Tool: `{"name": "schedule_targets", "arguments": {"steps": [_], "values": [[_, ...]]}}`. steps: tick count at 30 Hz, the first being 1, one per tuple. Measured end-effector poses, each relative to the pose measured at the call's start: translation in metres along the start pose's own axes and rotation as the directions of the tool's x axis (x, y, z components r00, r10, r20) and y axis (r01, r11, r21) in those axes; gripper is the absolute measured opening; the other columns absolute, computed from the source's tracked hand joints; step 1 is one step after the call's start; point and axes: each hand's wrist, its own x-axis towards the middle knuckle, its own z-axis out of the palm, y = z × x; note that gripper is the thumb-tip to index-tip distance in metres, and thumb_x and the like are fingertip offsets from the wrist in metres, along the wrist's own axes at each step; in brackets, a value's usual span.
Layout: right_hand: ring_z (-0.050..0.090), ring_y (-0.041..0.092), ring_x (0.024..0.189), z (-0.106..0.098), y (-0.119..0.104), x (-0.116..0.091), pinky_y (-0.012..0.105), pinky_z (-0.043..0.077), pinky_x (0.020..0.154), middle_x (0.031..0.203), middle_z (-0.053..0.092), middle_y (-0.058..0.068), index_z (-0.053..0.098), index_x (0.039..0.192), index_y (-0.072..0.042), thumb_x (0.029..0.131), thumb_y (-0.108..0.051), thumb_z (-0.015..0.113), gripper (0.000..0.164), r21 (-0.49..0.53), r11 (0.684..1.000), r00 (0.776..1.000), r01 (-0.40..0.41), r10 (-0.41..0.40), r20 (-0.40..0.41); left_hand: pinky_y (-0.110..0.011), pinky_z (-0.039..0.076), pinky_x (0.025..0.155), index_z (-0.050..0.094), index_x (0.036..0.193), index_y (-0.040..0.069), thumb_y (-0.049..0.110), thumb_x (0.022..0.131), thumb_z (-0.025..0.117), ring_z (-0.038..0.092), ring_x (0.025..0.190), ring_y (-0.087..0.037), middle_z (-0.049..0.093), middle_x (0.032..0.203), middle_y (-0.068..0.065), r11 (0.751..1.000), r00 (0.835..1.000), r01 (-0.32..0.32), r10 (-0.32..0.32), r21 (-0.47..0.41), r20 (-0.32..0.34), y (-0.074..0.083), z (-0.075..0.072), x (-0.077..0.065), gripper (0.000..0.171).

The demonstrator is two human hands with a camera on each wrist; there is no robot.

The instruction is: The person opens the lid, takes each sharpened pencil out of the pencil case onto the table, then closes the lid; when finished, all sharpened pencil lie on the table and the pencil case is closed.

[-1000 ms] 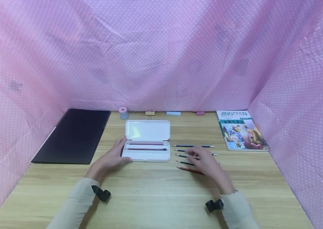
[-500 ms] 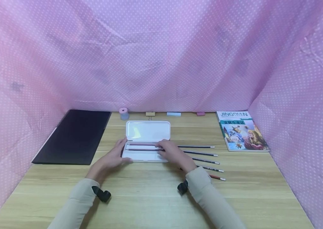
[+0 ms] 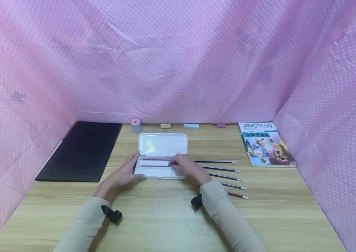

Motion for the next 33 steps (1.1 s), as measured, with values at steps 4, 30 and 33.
{"name": "schedule_targets", "arguments": {"steps": [4, 30, 33], "values": [[0.055, 0.009, 0.087, 0.001, 0.001, 0.000, 0.029, 0.046, 0.079, 0.093, 0.062, -0.004, 0.068, 0.099, -0.013, 0.089, -0.008, 0.059, 0.014, 0.029, 0.999, 1.000, -0.018, 0.018, -0.003, -0.044, 0.018, 0.109, 0.000, 0.149, 0.018, 0.034, 0.076, 0.074, 0.020, 0.134, -0.022, 0.019, 0.146, -0.006, 1.000, 1.000, -0.002, 0.002, -0.005, -0.004, 0.000, 0.001, 0.000, 0.105], [0.056, 0.008, 0.082, -0.054, 0.023, -0.094, 0.029, 0.048, 0.073, 0.089, 0.062, -0.009, 0.068, 0.097, -0.019, 0.087, -0.014, 0.063, 0.012, 0.114, 0.993, 0.975, -0.018, 0.043, -0.220, -0.044, 0.019, 0.109, 0.002, 0.149, 0.021, 0.034, 0.077, 0.074, 0.022, 0.132, -0.021, 0.020, 0.145, -0.006, 1.000, 1.000, -0.019, 0.019, 0.004, 0.003, -0.002, 0.001, 0.000, 0.103], [0.057, 0.008, 0.082, -0.057, 0.030, -0.115, 0.028, 0.049, 0.072, 0.089, 0.062, -0.009, 0.068, 0.096, -0.020, 0.086, -0.012, 0.064, 0.013, 0.111, 0.993, 0.967, -0.040, 0.067, -0.247, -0.044, 0.019, 0.109, 0.002, 0.149, 0.022, 0.034, 0.077, 0.074, 0.022, 0.131, -0.021, 0.021, 0.144, -0.006, 1.000, 1.000, -0.023, 0.023, 0.004, -0.001, -0.002, 0.001, 0.000, 0.102]]}}
